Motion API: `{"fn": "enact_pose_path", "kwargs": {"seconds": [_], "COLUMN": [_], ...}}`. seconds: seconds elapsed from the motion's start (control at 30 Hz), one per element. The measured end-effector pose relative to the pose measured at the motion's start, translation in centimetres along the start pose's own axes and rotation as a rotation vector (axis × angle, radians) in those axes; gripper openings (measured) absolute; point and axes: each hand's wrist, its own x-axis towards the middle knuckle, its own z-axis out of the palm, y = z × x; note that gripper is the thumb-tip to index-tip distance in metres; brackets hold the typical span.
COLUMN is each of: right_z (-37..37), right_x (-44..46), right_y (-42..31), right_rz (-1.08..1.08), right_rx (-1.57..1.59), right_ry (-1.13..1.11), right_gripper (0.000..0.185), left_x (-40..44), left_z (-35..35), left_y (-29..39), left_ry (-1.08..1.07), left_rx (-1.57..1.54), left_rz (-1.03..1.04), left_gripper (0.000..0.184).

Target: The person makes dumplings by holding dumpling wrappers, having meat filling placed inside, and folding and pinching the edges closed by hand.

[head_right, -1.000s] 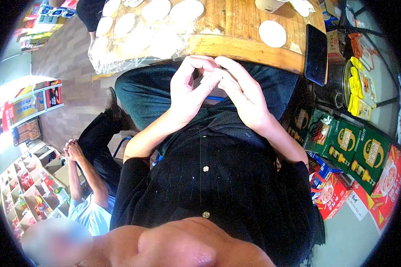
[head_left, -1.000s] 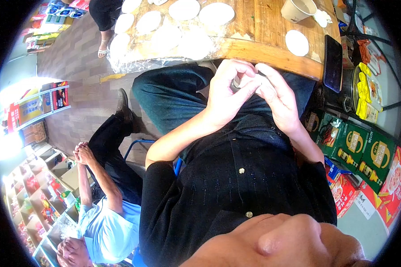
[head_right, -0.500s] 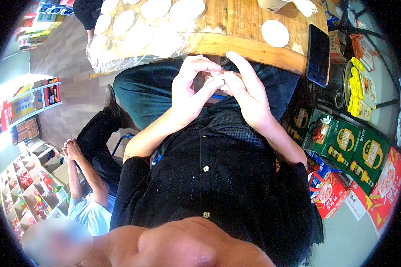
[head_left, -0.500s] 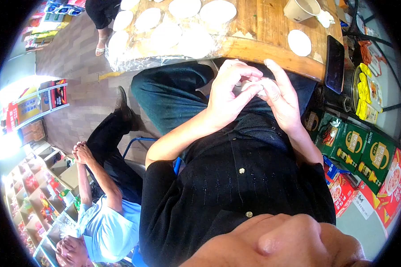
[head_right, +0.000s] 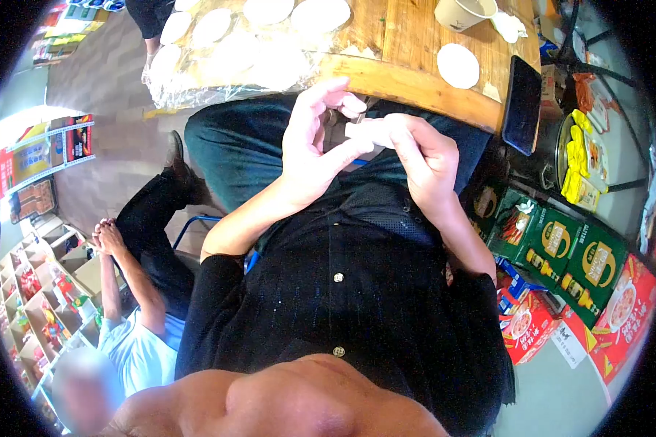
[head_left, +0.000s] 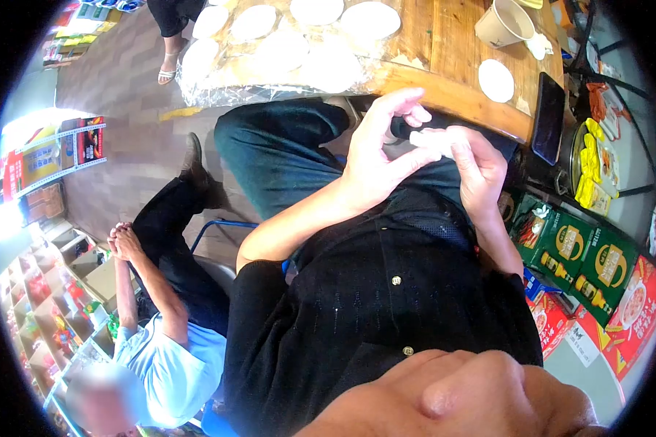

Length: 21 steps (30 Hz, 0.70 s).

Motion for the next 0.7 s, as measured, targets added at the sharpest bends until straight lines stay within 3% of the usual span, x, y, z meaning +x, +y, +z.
{"fn": "enact_pose_path", "kwargs": {"seconds": [0.07,0.13,0.7], "right_z": [0.4,0.5,2.1], "right_x": [-0.1,-0.2,0.2], "right_y": [0.2,0.4,-0.5], "right_rz": [-0.04,-0.044,-0.286], "right_rx": [0.117,0.12,0.082], "right_ry": [0.172,0.181,0.105], "right_gripper": [0.021,0.022,0.018], "left_x": [0.1,0.0,-0.7], "left_z": [0.1,0.3,-0.2], "left_y": [0.1,0.3,1.5], "left_ry": [-0.05,-0.045,0.037], "left_rx": [-0.186,-0.224,-0.325], "left_rz": [-0.082,-0.097,-0.18], "left_gripper": [0.071,0.072,0.051]}}
